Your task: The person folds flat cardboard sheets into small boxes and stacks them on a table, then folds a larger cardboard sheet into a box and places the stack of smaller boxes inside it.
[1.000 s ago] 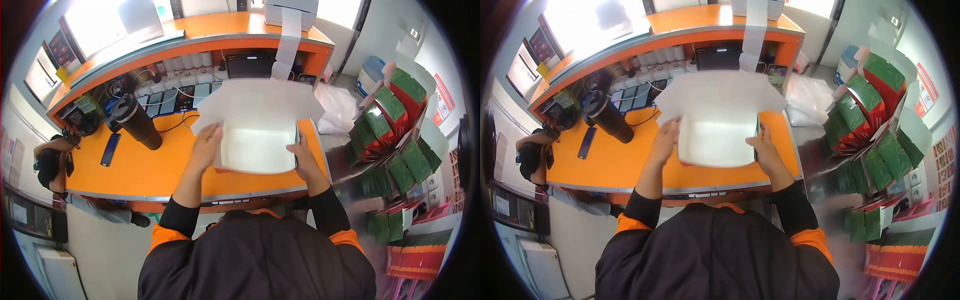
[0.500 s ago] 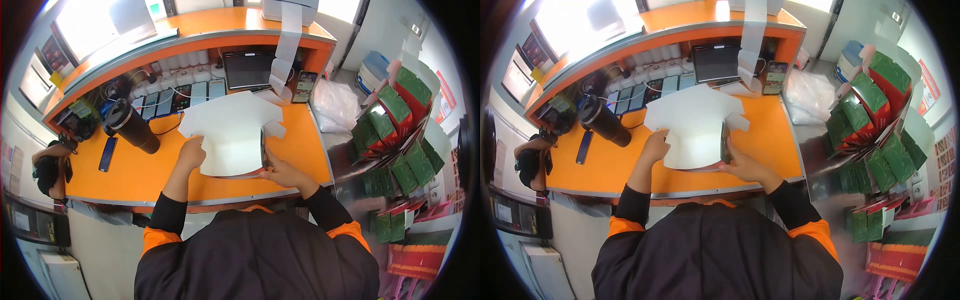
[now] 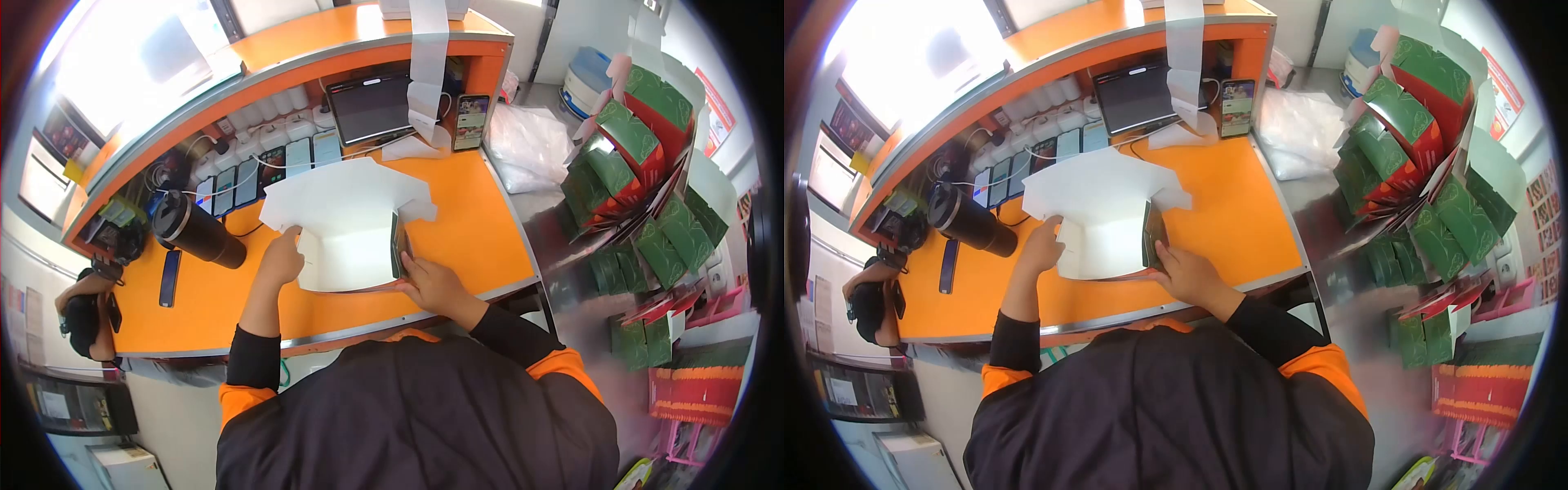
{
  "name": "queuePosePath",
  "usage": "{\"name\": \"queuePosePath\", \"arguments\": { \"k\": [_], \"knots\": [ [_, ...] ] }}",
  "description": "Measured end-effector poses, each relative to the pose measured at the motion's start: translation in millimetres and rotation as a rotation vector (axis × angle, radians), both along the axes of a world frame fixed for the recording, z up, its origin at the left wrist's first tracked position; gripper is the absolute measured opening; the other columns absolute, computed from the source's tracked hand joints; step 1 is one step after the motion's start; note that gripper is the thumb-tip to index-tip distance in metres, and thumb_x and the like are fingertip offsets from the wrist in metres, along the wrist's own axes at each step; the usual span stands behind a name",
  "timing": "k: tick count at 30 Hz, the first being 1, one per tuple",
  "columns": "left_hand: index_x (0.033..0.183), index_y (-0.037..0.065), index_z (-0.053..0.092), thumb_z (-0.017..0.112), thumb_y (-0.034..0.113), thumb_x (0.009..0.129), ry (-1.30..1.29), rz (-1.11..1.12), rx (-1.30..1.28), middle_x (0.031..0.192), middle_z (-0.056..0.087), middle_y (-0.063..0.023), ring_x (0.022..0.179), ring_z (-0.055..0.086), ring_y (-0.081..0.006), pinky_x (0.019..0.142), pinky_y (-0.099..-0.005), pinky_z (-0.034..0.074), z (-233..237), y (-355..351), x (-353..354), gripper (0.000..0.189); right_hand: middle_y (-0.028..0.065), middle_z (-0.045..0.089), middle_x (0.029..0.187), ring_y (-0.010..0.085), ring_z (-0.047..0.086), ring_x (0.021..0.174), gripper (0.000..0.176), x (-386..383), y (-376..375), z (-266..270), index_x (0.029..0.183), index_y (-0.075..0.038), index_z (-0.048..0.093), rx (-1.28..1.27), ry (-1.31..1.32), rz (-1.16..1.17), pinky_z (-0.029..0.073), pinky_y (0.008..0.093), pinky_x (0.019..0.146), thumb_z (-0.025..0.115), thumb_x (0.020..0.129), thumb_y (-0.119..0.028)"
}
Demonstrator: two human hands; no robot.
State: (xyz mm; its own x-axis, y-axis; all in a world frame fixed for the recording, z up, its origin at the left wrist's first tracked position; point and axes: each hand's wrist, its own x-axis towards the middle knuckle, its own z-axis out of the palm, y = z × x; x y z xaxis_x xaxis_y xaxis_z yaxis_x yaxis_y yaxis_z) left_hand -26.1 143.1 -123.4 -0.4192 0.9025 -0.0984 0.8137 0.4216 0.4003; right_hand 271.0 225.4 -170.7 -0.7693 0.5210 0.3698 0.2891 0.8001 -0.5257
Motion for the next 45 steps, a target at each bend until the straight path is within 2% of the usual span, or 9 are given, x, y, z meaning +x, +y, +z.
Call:
{"name": "queuePosePath", "arguments": {
  "k": [9, 17, 20, 23, 30, 32, 38, 41, 45],
  "knots": [
    [0.129, 0.003, 0.038, 0.051, 0.002, 0.071, 0.119, -0.152, 0.135, 0.097, 0.06, -0.024, 0.091, 0.057, -0.0397, 0.08, -0.0428, 0.046, -15, -5, -15, 0.06, 0.0039, 0.053, 0.064, 0.0195, 0.055, 0.057, 0.03, -9, 3, -15, 0.093, 0.0, 0.063, 0.447, 0.252, 0.04, 0.045, 0.029, 0.049, 0.066, 0.073, -0.022],
    [0.123, 0.001, 0.04, 0.057, -0.002, 0.067, -0.087, 0.012, -0.008, 0.102, 0.058, -0.0227, 0.093, 0.058, -0.0344, 0.08, -0.0363, 0.047, 21, -5, 3, 0.059, 0.0077, 0.058, 0.071, 0.0214, 0.058, 0.06, 0.031, -11, 0, -14, 0.092, 0.002, 0.062, 0.373, 0.352, -0.024, 0.046, 0.0299, 0.052, 0.066, 0.074, -0.024],
    [0.12, 0.0, 0.04, 0.053, -0.006, 0.067, -0.348, 0.041, -0.078, 0.097, 0.058, -0.0215, 0.082, 0.06, -0.0318, 0.071, -0.0352, 0.052, 44, -7, 12, 0.055, 0.0083, 0.059, 0.072, 0.0213, 0.059, 0.062, 0.03, -11, -1, -14, 0.091, 0.002, 0.062, 0.372, 0.341, -0.043, 0.047, 0.0298, 0.054, 0.066, 0.075, -0.023],
    [0.126, 0.001, 0.037, 0.045, -0.009, 0.067, -0.429, 0.047, -0.068, 0.091, 0.06, -0.0234, 0.086, 0.062, -0.0326, 0.057, -0.0377, 0.054, 31, -7, 1, 0.061, 0.0077, 0.058, 0.071, 0.0206, 0.058, 0.063, 0.028, -12, -2, -8, 0.09, 0.001, 0.062, 0.397, 0.351, -0.024, 0.046, 0.0296, 0.054, 0.065, 0.075, -0.021],
    [0.128, -0.001, 0.037, 0.039, -0.006, 0.07, -0.237, -0.133, -0.077, 0.103, 0.058, -0.0261, 0.09, 0.06, -0.0358, 0.062, -0.0382, 0.054, 22, -6, -12, 0.058, 0.0047, 0.051, 0.067, 0.018, 0.054, 0.058, 0.017, -18, 3, -16, 0.082, -0.003, 0.062, 0.487, 0.312, 0.022, 0.042, 0.0294, 0.048, 0.065, 0.072, -0.016],
    [0.127, -0.001, 0.038, 0.038, -0.005, 0.071, 0.003, -0.212, -0.043, 0.105, 0.057, -0.0265, 0.093, 0.059, -0.0366, 0.067, -0.0384, 0.053, 8, -5, -27, 0.056, 0.0047, 0.051, 0.068, 0.018, 0.054, 0.059, 0.015, -19, 2, -14, 0.079, -0.004, 0.061, 0.442, 0.309, 0.024, 0.043, 0.029, 0.049, 0.065, 0.073, -0.017],
    [0.128, -0.001, 0.038, 0.045, -0.002, 0.07, -0.185, -0.113, -0.131, 0.108, 0.055, -0.0288, 0.102, 0.054, -0.0365, 0.081, -0.0384, 0.047, 39, 3, -4, 0.058, 0.0058, 0.052, 0.072, 0.0206, 0.055, 0.06, 0.021, -24, -1, -9, 0.084, -0.005, 0.059, 0.36, 0.366, 0.019, 0.045, 0.0295, 0.052, 0.066, 0.075, -0.022],
    [0.129, 0.001, 0.037, 0.049, -0.002, 0.07, 0.055, -0.217, 0.074, 0.107, 0.057, -0.0253, 0.097, 0.058, -0.0322, 0.073, -0.0364, 0.05, -15, 4, -34, 0.06, 0.0065, 0.053, 0.074, 0.0204, 0.055, 0.06, 0.026, -26, -5, -9, 0.092, -0.003, 0.057, 0.157, 0.392, -0.061, 0.045, 0.0292, 0.053, 0.065, 0.077, -0.024],
    [0.13, 0.004, 0.038, 0.05, -0.003, 0.07, -0.513, -0.022, 0.143, 0.107, 0.058, -0.0176, 0.094, 0.06, -0.0268, 0.064, -0.0349, 0.053, 9, -5, -9, 0.061, 0.0069, 0.052, 0.075, 0.0165, 0.054, 0.059, 0.029, -25, -13, 1, 0.101, -0.002, 0.051, -0.273, 0.493, -0.194, 0.043, 0.0279, 0.053, 0.062, 0.082, -0.022]
  ]
}}
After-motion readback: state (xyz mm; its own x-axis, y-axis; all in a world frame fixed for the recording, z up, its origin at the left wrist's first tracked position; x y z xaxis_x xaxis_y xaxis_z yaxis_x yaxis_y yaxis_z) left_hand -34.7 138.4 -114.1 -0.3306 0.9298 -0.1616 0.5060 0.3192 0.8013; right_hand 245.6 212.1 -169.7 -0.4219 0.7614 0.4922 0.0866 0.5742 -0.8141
